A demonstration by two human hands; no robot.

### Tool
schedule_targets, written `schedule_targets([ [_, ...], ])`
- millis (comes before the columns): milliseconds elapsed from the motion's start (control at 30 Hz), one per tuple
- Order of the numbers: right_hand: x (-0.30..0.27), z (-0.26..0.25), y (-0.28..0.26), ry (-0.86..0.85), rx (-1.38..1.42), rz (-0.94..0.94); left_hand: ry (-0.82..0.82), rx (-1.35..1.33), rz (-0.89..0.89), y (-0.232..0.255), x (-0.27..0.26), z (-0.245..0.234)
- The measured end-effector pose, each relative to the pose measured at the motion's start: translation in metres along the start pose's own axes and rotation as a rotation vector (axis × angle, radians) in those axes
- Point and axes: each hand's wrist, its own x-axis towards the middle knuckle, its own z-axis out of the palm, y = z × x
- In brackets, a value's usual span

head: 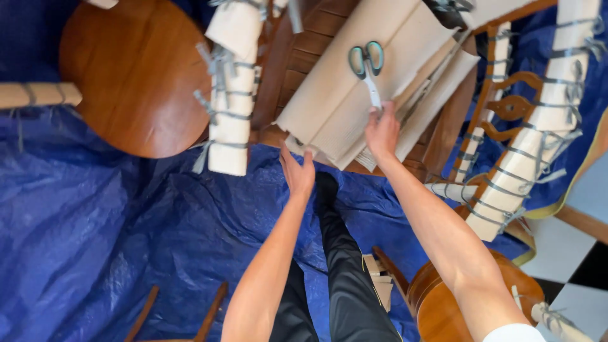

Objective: The person unties and removes protective cardboard strips from a wooden chair by hand, gathers the cardboard and plastic ties, and luego removes the remaining plastic strapping from the chair's seat frame.

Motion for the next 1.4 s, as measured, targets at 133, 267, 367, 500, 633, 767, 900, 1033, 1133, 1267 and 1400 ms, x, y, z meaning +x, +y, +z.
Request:
schedule_targets([
  [133, -0.025, -0.006, 0.003, 0.105, -0.039, -0.259, -0.030, -0.097, -0.197, -0.068, -0.089, -0.043],
  [267, -0.069, -0.022, 0.007, 0.140, -0.005, -0.279, -0.153, 0.038, -0.389, -0.199, -0.202, -0.089],
  [367, -0.125, -0.023, 0.025, 0.152, -0.106, -0.382, -0.294, 0.271, -0.684, -0.243, -0.286, -0.157],
  [500, -0.224, -0.012, 0.057, -0.046, -0.220, -0.364, -0.541, 0.572, -0.798, -0.308, -0.389, -0.232],
  [633, -0.329, 0.037, 0.135, -0.241, -0.215, -0.492, -0.532, 0.486, -0.924, -0.338, -0.447, -0.276],
  [767, -0.459, 0.089, 0.147, -0.555, -0.182, -0.166, -0.416, 0.302, -0.807, -0.364, -0.490, -0.311],
  [900, -0.581, 0.132, 0.120, -0.882, -0.066, 0.209, -0.394, 0.085, -0.849, -0.379, -0.536, -0.333],
  [1033, -0.675, 0.139, 0.038, -1.120, -0.030, 0.181, -0.364, -0.079, -0.922, -0.388, -0.573, -0.335],
  [1133, -0.714, 0.134, -0.005, -1.252, -0.135, 0.073, -0.320, -0.156, -0.972, -0.388, -0.590, -0.333],
  [1267, -0.710, 0.153, -0.001, -1.337, -0.176, -0.108, -0.197, -0.248, -1.001, -0.394, -0.606, -0.336],
  [1400, -0.710, 0.175, -0.024, -1.322, -0.299, -0.353, 0.156, -0.339, -1.005, -0.396, -0.612, -0.338],
])
